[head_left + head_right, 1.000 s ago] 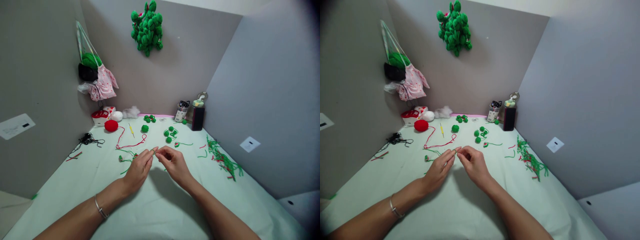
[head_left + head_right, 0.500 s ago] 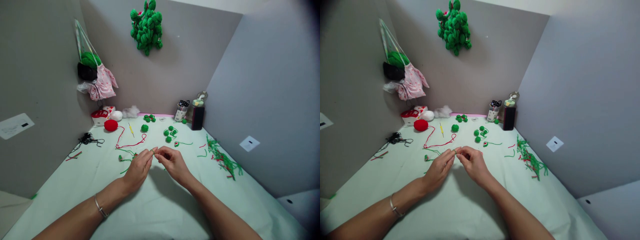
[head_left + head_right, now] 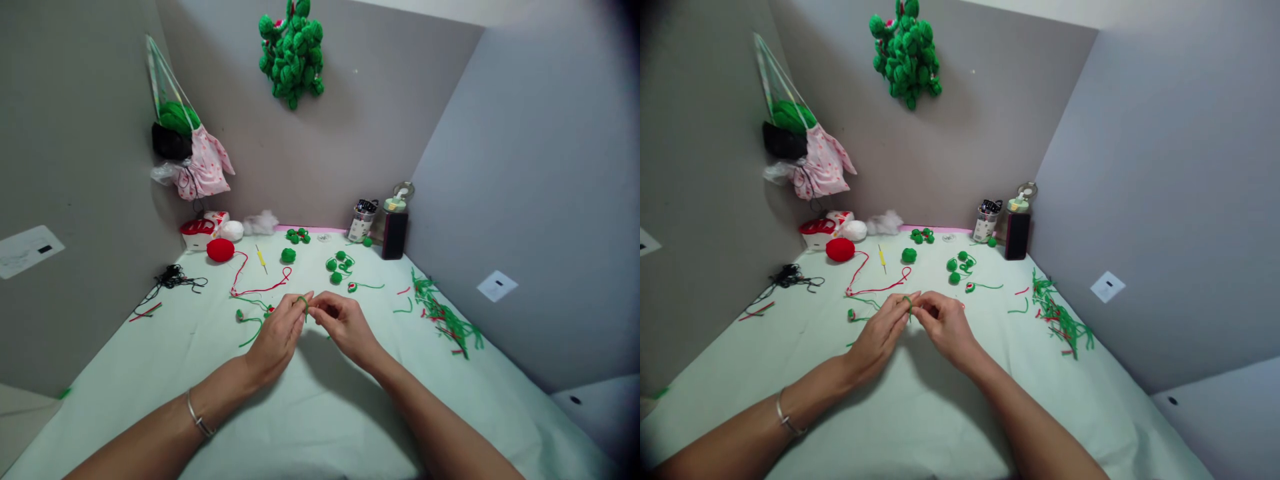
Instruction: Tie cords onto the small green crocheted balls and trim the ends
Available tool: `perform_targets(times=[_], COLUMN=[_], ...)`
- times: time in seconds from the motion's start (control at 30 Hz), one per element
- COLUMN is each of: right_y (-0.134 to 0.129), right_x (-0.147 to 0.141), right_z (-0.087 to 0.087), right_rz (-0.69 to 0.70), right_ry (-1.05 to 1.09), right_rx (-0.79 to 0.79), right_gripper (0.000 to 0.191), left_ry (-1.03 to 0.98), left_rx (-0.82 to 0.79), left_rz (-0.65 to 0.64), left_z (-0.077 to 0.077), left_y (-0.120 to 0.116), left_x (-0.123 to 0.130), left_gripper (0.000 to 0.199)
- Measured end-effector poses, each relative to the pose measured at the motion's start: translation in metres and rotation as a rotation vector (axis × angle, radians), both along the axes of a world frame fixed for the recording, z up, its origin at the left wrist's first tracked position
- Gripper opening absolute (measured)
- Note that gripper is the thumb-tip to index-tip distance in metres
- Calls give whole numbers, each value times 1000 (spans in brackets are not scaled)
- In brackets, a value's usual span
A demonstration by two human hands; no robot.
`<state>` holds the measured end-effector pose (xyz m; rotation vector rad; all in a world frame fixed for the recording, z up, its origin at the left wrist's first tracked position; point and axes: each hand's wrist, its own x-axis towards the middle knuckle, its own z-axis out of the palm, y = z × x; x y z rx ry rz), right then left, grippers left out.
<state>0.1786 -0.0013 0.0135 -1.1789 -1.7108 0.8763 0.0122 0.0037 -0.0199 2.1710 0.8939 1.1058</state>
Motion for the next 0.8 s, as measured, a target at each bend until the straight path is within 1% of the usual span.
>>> perform_targets(times=[0.1, 0.23, 0.3, 0.47, 0.6, 0.7, 0.8], right_y=[1, 3, 4, 2, -2, -4, -6], right_x=[0, 0, 0, -2, -1, 1, 1], right_z=[-1, -1, -1, -3, -1, 3, 7], right_rz=[-10, 16, 1, 11, 21, -17, -26], right_ry=[9, 15, 30, 32, 50, 100, 127], right_rx=[-24, -50, -61, -61, -26, 10, 29], right_gripper=[16, 17, 17, 18, 19, 18, 18], left_ry=[-8, -16, -37, -128, -187, -180, -132], left_rx=[-36, -63, -91, -248, -313, -308, -235], left_rz=[-13, -28, -35, -17, -4, 12, 36], left_z=[-1, 0, 2, 11, 16, 15, 10], left_y=[1, 2, 1, 1, 2, 2, 2], left_x=[0, 0, 0, -2, -3, -5, -6], left_gripper=[40, 39, 37, 29, 31, 31, 34])
